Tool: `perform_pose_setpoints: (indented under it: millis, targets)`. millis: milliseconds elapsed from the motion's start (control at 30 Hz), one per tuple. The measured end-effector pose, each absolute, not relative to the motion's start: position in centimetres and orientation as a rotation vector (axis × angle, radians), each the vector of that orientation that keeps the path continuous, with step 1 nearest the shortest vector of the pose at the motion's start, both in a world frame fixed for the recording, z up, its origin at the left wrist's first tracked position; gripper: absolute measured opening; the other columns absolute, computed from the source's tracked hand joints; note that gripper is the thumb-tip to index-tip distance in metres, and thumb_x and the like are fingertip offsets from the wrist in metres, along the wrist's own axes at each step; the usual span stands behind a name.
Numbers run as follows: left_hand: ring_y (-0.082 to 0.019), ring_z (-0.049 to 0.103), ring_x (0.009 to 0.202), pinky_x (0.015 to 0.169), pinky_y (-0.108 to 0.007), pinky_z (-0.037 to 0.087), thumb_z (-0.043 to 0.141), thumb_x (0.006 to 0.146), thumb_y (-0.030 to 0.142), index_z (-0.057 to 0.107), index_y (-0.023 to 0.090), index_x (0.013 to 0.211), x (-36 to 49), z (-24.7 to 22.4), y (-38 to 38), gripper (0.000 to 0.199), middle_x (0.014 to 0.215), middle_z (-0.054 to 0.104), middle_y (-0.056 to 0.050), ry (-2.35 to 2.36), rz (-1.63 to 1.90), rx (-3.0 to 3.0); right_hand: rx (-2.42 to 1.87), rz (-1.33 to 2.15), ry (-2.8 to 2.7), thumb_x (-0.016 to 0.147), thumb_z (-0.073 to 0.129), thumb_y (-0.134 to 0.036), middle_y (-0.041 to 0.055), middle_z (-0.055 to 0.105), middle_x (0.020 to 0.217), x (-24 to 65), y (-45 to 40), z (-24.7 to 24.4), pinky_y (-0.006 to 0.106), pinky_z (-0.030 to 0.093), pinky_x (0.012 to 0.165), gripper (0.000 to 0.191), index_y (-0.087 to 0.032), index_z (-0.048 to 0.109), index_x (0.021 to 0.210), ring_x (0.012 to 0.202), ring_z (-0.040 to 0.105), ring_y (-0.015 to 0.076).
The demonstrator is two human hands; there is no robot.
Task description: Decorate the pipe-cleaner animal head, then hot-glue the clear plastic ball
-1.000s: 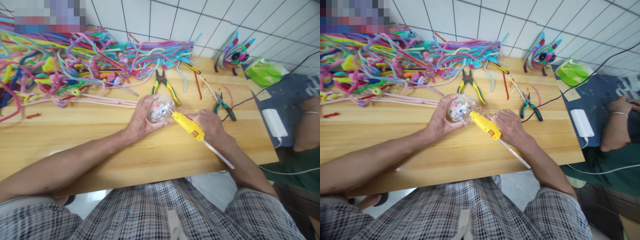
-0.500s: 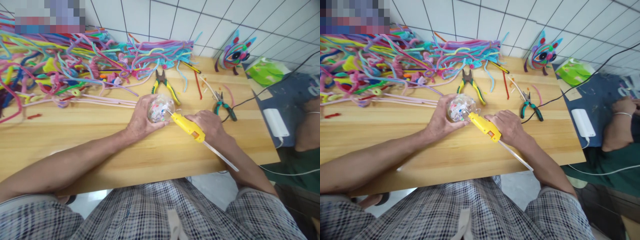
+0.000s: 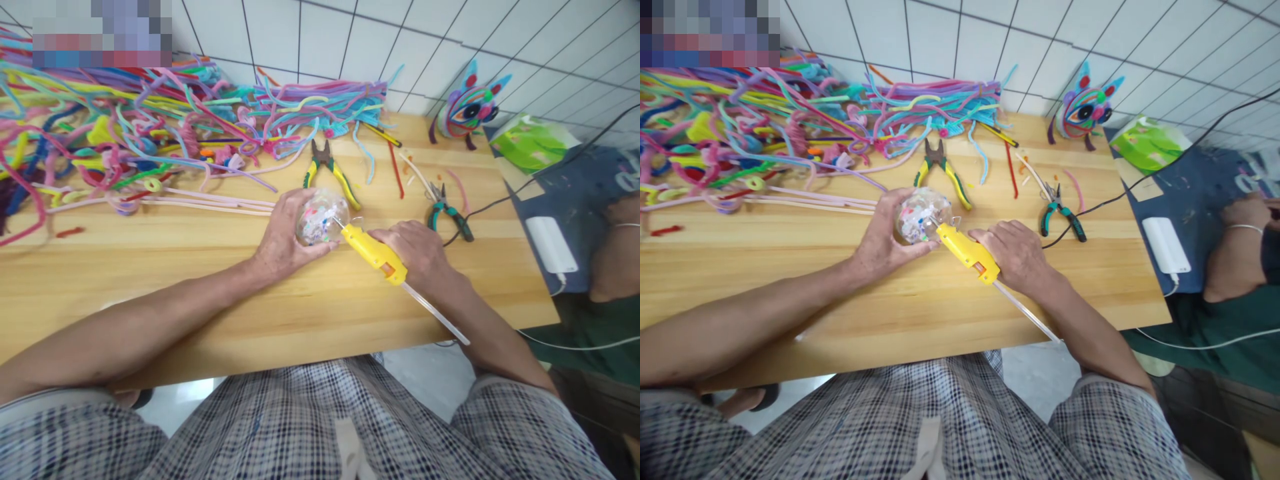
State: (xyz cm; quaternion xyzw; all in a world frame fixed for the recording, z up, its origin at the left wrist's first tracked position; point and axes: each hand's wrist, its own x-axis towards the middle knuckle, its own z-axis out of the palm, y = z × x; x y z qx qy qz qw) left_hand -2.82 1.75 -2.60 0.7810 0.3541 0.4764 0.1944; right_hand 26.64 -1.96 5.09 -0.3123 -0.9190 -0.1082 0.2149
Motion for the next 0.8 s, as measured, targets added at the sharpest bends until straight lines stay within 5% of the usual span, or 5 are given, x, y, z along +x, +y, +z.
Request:
perform_pose_setpoints:
  millis: [800]
  targets:
    - [-0.037,0.060,0.143,0.121,-0.060,0.052,0.086,0.086,0.067,0.042,0.032,0.156,-2.8,-2.5,1.8,0.090,0.152,0.061,-0.015,1.062,1.284,2.203,-0.941,-0.231,-2.521,0.115,0.043,-0.046,0.0053,0.074,0.080,26.9,-1.9,3.8,0.037,0.048,0.071,0.041,-0.019,0.074,0.123,0.075,0.067,0.0217]
